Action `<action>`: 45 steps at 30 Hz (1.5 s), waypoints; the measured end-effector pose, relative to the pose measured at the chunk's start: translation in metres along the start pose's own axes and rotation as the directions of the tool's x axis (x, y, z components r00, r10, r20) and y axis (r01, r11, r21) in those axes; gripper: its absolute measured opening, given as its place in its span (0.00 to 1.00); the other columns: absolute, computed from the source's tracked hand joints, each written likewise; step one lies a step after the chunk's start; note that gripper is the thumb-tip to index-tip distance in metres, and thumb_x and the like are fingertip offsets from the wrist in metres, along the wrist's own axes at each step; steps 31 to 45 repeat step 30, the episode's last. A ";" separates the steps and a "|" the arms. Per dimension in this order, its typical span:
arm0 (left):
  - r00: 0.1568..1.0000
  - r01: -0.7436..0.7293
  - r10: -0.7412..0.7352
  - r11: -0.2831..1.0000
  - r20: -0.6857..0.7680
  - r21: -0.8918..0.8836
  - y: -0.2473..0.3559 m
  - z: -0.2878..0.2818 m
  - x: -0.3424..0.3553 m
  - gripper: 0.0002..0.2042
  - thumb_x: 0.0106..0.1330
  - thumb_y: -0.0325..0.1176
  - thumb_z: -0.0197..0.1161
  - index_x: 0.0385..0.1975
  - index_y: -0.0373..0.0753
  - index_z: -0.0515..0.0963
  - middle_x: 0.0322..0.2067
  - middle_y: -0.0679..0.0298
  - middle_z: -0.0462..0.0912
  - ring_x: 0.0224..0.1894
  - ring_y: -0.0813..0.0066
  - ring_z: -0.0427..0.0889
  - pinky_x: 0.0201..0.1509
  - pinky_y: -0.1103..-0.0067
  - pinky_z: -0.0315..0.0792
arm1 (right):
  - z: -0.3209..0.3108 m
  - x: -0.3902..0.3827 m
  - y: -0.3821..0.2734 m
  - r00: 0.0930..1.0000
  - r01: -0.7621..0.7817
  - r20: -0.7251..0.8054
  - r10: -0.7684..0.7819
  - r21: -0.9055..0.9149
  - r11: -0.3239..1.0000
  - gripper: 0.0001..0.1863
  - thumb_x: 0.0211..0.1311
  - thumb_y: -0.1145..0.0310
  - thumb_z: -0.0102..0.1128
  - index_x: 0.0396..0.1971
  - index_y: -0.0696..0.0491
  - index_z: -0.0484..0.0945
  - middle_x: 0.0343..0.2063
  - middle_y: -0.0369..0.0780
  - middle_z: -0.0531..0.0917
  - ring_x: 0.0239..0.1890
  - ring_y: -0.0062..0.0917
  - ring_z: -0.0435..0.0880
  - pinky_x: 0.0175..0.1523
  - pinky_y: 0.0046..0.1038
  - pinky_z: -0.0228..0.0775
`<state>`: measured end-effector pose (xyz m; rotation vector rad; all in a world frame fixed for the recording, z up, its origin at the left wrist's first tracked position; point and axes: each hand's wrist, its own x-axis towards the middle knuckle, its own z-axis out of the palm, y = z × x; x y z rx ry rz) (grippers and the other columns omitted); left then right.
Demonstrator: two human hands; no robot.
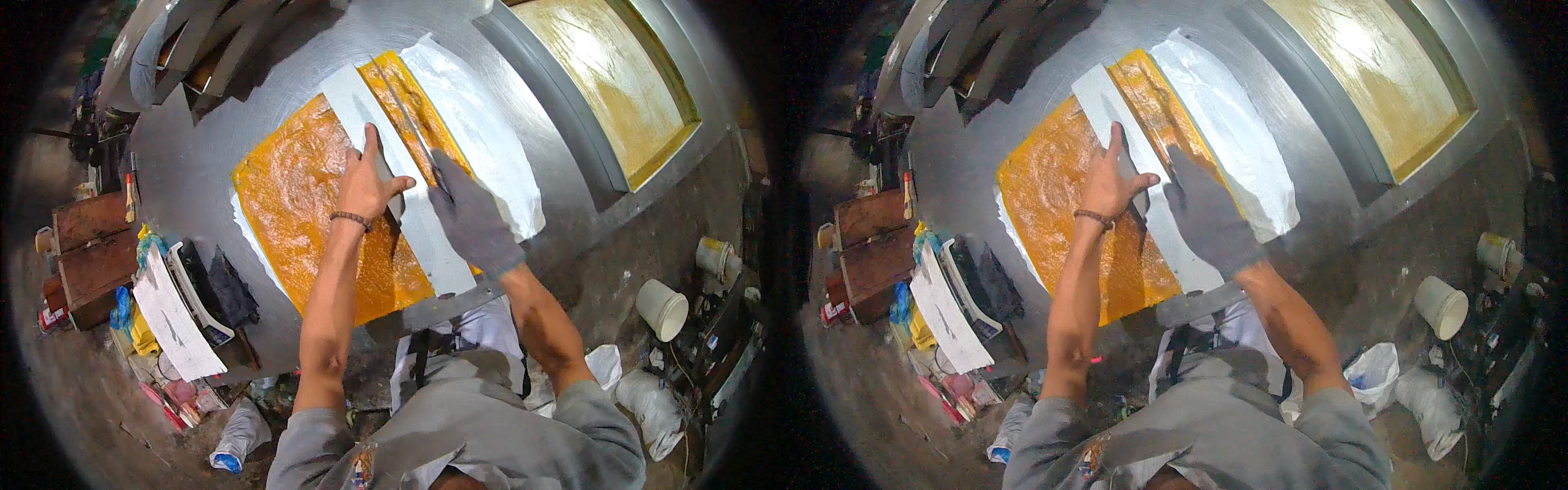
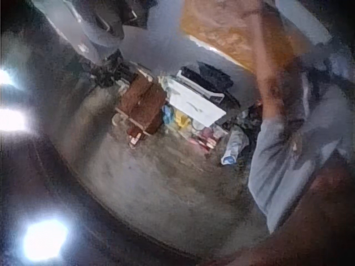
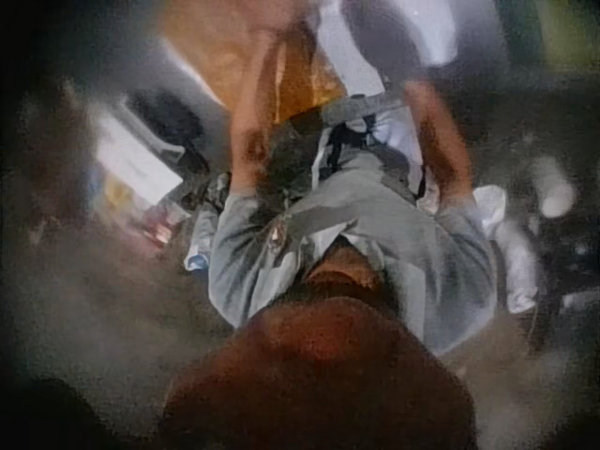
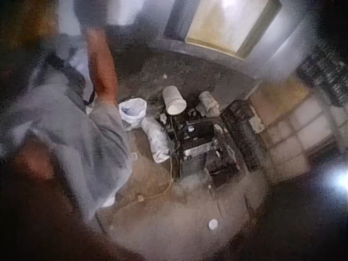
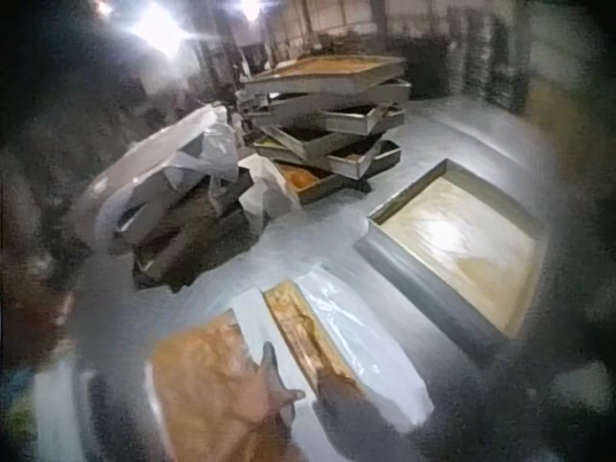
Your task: The person handles several flat sheets on a metal worktable, flips them, and uses a knife to cut a yellow sheet along a straightedge. The person repeatedly repositions the straightedge and cuts the sheet into strips.
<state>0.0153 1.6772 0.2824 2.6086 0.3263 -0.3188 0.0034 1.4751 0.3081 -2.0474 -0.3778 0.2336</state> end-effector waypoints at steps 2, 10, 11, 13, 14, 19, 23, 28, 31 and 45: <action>1.000 -0.001 0.001 0.999 0.002 -0.041 0.004 -0.003 -0.003 0.56 0.51 0.41 0.82 0.78 0.40 0.50 0.55 0.29 0.70 0.55 0.34 0.78 0.58 0.58 0.77 | 0.016 0.036 0.003 0.996 -0.037 0.084 0.040 -0.033 0.999 0.25 0.71 0.69 0.55 0.65 0.61 0.69 0.48 0.59 0.82 0.50 0.52 0.83 0.55 0.44 0.75; 0.997 0.024 -0.019 0.998 0.078 -0.060 -0.003 -0.007 -0.003 0.58 0.51 0.37 0.83 0.79 0.45 0.47 0.53 0.34 0.70 0.54 0.32 0.78 0.56 0.58 0.77 | 0.039 0.091 -0.003 0.978 -0.057 0.191 0.080 -0.120 0.991 0.22 0.72 0.67 0.51 0.60 0.63 0.68 0.39 0.60 0.83 0.43 0.55 0.84 0.48 0.49 0.75; 0.995 0.032 -0.025 0.997 0.095 -0.070 -0.002 -0.008 -0.002 0.58 0.50 0.37 0.83 0.79 0.45 0.47 0.52 0.35 0.70 0.53 0.33 0.78 0.57 0.58 0.77 | 0.040 0.092 0.000 0.981 -0.032 0.185 0.060 -0.154 0.988 0.21 0.72 0.67 0.51 0.59 0.63 0.68 0.39 0.60 0.83 0.43 0.56 0.83 0.48 0.49 0.74; 0.994 0.033 -0.024 0.996 0.107 -0.080 -0.003 -0.008 -0.001 0.58 0.50 0.37 0.83 0.79 0.45 0.47 0.52 0.35 0.70 0.53 0.33 0.78 0.56 0.58 0.77 | 0.039 0.092 -0.004 0.975 -0.065 0.201 0.096 -0.156 0.986 0.21 0.73 0.67 0.51 0.58 0.64 0.68 0.38 0.60 0.83 0.43 0.56 0.83 0.48 0.50 0.74; 0.995 0.025 -0.017 0.997 0.101 -0.077 -0.004 -0.008 -0.002 0.59 0.49 0.36 0.83 0.79 0.45 0.47 0.51 0.36 0.70 0.52 0.34 0.78 0.56 0.59 0.77 | 0.038 0.090 -0.005 0.972 -0.083 0.207 0.115 -0.157 0.984 0.21 0.73 0.67 0.50 0.58 0.64 0.68 0.38 0.60 0.83 0.43 0.56 0.83 0.47 0.50 0.74; 0.996 -0.003 0.010 0.997 0.086 -0.082 -0.007 -0.006 -0.002 0.59 0.49 0.36 0.83 0.79 0.45 0.46 0.50 0.36 0.70 0.50 0.35 0.79 0.55 0.59 0.77 | 0.041 0.088 -0.003 0.974 -0.072 0.202 0.105 -0.160 0.984 0.22 0.73 0.67 0.49 0.59 0.64 0.67 0.38 0.61 0.83 0.44 0.56 0.83 0.48 0.51 0.74; 0.996 -0.026 0.034 0.996 0.082 -0.088 -0.007 -0.008 -0.003 0.59 0.49 0.35 0.83 0.79 0.44 0.47 0.50 0.36 0.70 0.50 0.35 0.79 0.55 0.59 0.77 | 0.040 0.097 -0.008 0.970 -0.074 0.216 0.109 -0.164 0.984 0.21 0.73 0.66 0.49 0.60 0.62 0.67 0.39 0.61 0.83 0.44 0.57 0.83 0.49 0.52 0.73; 0.997 0.001 0.006 0.996 0.078 -0.088 -0.006 -0.006 -0.001 0.58 0.49 0.33 0.82 0.79 0.45 0.48 0.50 0.35 0.70 0.50 0.36 0.79 0.55 0.59 0.77 | 0.027 0.073 -0.013 0.947 -0.177 0.245 0.209 -0.145 0.973 0.21 0.73 0.65 0.47 0.62 0.56 0.67 0.41 0.60 0.83 0.45 0.57 0.82 0.50 0.53 0.73; 0.997 -0.016 0.023 0.996 0.067 -0.093 -0.008 -0.003 0.000 0.58 0.49 0.33 0.82 0.79 0.45 0.48 0.51 0.34 0.70 0.51 0.36 0.80 0.55 0.59 0.77 | 0.024 0.069 -0.011 0.942 -0.195 0.248 0.225 -0.141 0.971 0.21 0.74 0.64 0.47 0.63 0.55 0.67 0.41 0.59 0.83 0.45 0.58 0.82 0.50 0.53 0.73; 0.997 -0.016 0.023 0.996 0.067 -0.093 -0.008 -0.003 0.000 0.58 0.49 0.33 0.82 0.79 0.45 0.48 0.51 0.34 0.70 0.51 0.36 0.80 0.55 0.59 0.77 | 0.024 0.069 -0.011 0.942 -0.195 0.248 0.225 -0.141 0.971 0.21 0.74 0.64 0.47 0.63 0.55 0.67 0.41 0.59 0.83 0.45 0.58 0.82 0.50 0.53 0.73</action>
